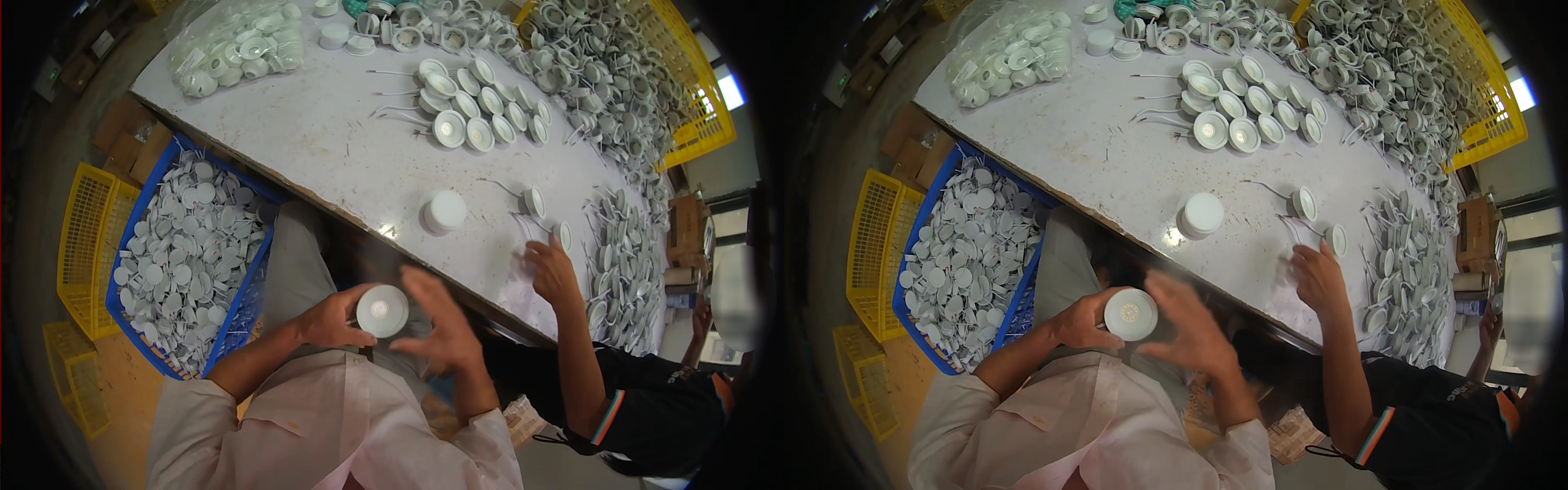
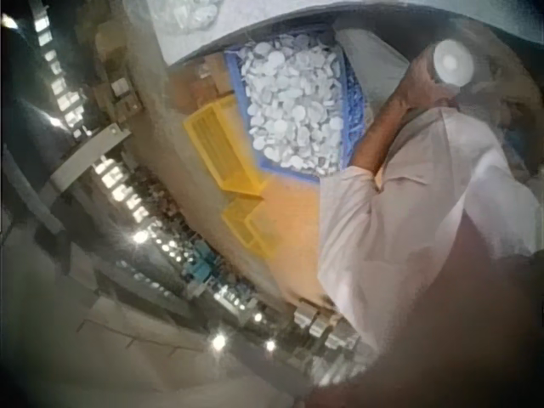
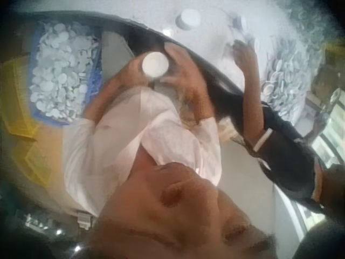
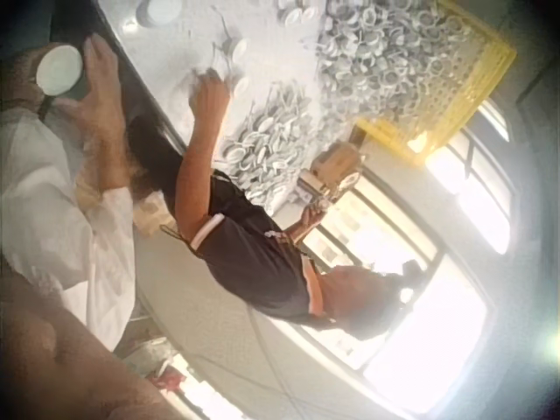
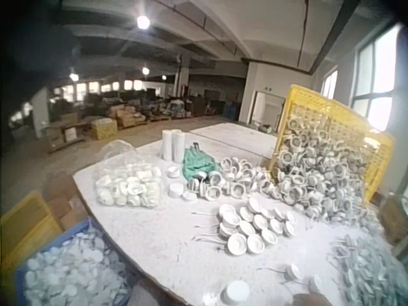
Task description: Assembling LED light components by placing circular lenses into plastic housings.
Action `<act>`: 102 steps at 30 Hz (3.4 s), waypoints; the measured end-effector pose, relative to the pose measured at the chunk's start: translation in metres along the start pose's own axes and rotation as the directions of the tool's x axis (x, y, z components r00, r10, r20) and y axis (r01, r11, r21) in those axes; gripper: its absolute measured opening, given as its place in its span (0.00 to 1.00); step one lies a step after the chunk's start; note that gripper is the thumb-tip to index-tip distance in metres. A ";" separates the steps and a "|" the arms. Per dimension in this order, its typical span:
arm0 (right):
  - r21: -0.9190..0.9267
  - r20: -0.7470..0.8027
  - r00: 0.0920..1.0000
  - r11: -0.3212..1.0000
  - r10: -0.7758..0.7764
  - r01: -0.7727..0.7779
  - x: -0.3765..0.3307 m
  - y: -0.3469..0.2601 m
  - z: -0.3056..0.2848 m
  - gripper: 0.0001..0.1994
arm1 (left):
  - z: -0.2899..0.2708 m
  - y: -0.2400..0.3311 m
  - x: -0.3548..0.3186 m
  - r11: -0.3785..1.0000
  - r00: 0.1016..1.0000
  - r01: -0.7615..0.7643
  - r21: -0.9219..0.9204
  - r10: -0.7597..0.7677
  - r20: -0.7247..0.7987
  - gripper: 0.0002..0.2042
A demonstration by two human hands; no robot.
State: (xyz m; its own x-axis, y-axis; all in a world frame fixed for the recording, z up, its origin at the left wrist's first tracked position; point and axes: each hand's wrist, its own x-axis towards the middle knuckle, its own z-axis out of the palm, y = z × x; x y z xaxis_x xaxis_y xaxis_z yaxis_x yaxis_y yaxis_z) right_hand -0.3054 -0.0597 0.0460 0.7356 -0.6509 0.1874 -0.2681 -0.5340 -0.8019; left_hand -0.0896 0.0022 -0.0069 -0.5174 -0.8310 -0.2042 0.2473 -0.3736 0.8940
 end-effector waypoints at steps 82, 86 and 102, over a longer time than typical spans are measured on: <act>-0.640 -0.316 0.869 0.761 -0.381 0.101 -0.030 0.033 0.039 0.14 | 0.023 -0.015 0.055 0.932 0.884 -0.121 0.341 0.258 -0.391 0.17; -0.657 -0.333 0.871 0.752 -0.362 0.061 -0.028 0.030 0.043 0.15 | 0.010 -0.031 0.060 0.963 0.891 -0.127 0.239 0.217 -0.400 0.17; 0.104 -0.865 0.316 0.755 0.390 -0.647 -0.093 0.135 -0.070 0.36 | -0.159 -0.056 -0.052 0.956 0.502 -0.230 -0.181 -0.043 -0.864 0.16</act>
State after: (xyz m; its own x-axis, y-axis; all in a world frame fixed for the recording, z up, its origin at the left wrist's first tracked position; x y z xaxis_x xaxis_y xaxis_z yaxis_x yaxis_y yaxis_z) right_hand -0.4537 -0.1094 -0.0399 -0.4098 -0.8808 0.2373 -0.6141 0.0740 -0.7858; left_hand 0.0537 0.0005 -0.1095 0.4374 -0.7571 -0.4853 0.5037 -0.2408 0.8296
